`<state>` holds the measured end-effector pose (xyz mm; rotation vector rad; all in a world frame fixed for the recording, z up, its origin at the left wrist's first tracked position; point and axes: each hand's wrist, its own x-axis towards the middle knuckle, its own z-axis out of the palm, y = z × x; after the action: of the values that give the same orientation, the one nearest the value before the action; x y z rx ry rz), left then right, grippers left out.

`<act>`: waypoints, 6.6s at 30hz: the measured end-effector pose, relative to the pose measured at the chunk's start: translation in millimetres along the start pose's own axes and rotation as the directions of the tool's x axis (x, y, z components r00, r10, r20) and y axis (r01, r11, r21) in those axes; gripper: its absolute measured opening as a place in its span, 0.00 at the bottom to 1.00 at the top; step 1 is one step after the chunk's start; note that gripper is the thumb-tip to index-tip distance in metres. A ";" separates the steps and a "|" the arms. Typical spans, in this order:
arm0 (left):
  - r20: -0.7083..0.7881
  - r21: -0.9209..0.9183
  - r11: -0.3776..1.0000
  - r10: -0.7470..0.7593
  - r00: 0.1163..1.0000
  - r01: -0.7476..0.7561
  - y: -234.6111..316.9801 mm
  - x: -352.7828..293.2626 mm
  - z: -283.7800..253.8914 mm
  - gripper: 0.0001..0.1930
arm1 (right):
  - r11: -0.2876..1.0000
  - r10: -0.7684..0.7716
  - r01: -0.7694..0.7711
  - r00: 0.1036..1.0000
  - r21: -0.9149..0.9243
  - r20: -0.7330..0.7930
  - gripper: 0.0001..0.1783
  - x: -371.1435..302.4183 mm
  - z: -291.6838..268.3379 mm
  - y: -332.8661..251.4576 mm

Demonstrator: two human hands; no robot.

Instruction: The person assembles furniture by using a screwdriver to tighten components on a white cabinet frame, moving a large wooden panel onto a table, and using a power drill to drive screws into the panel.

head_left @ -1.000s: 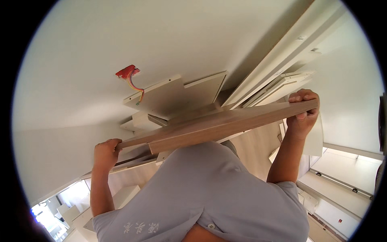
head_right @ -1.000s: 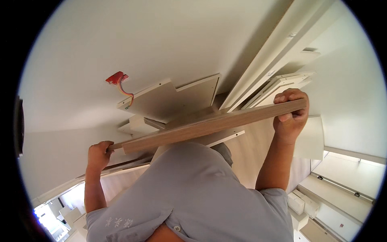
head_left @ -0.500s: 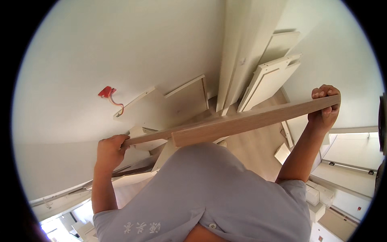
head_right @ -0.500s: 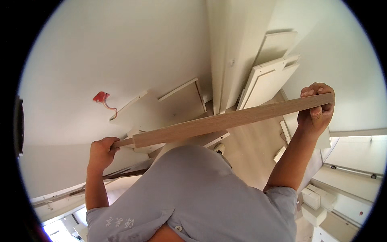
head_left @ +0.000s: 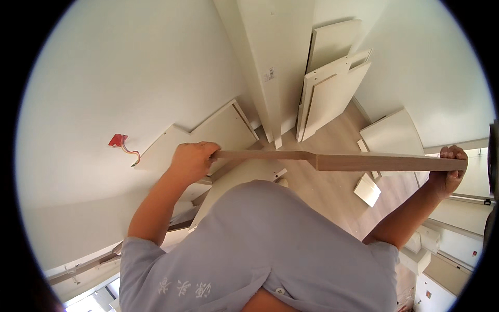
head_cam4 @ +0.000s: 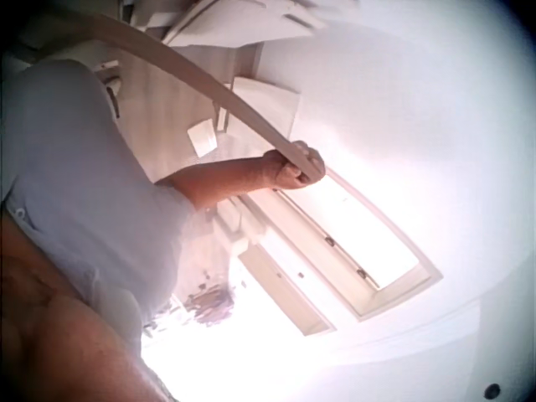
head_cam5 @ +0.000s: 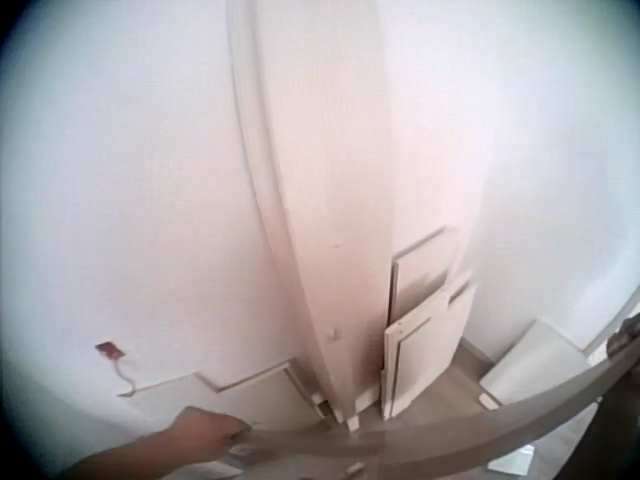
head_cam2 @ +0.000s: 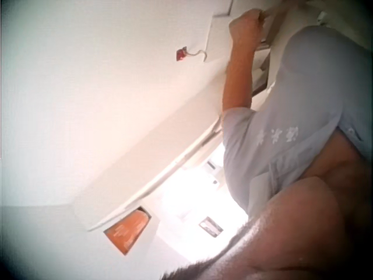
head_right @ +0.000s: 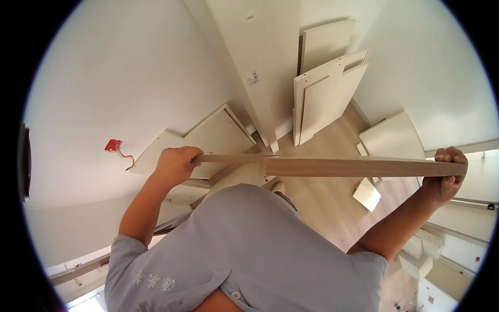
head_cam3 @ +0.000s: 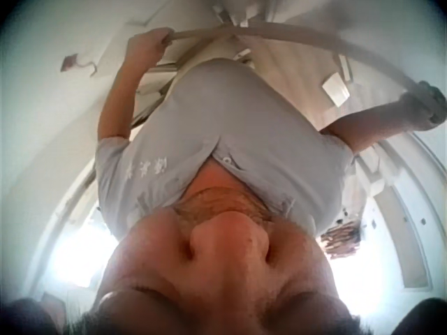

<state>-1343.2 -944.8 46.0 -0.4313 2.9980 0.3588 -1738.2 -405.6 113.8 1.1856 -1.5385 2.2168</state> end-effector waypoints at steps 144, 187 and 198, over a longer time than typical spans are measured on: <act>0.778 -0.347 0.628 0.608 0.161 -0.696 93.3 109.8 309.2 0.24 | -0.230 0.195 -0.878 0.381 -0.419 -0.904 0.53 -452.4 166.4 -131.0; 0.385 -0.155 0.460 0.843 0.375 -0.875 456.3 38.9 227.3 0.20 | -0.480 -0.299 -0.871 0.054 0.101 -0.953 0.38 -874.0 129.5 -356.7; 0.370 -0.088 0.482 0.829 0.420 -0.872 455.9 67.6 230.6 0.22 | -0.285 -0.696 -0.780 -0.232 0.558 -0.680 0.35 -964.5 -62.0 -506.3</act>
<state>-1526.2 -481.5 -86.3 1.1435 2.5460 0.2577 -847.9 132.1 -215.6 -2.1342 -1.7822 -0.0058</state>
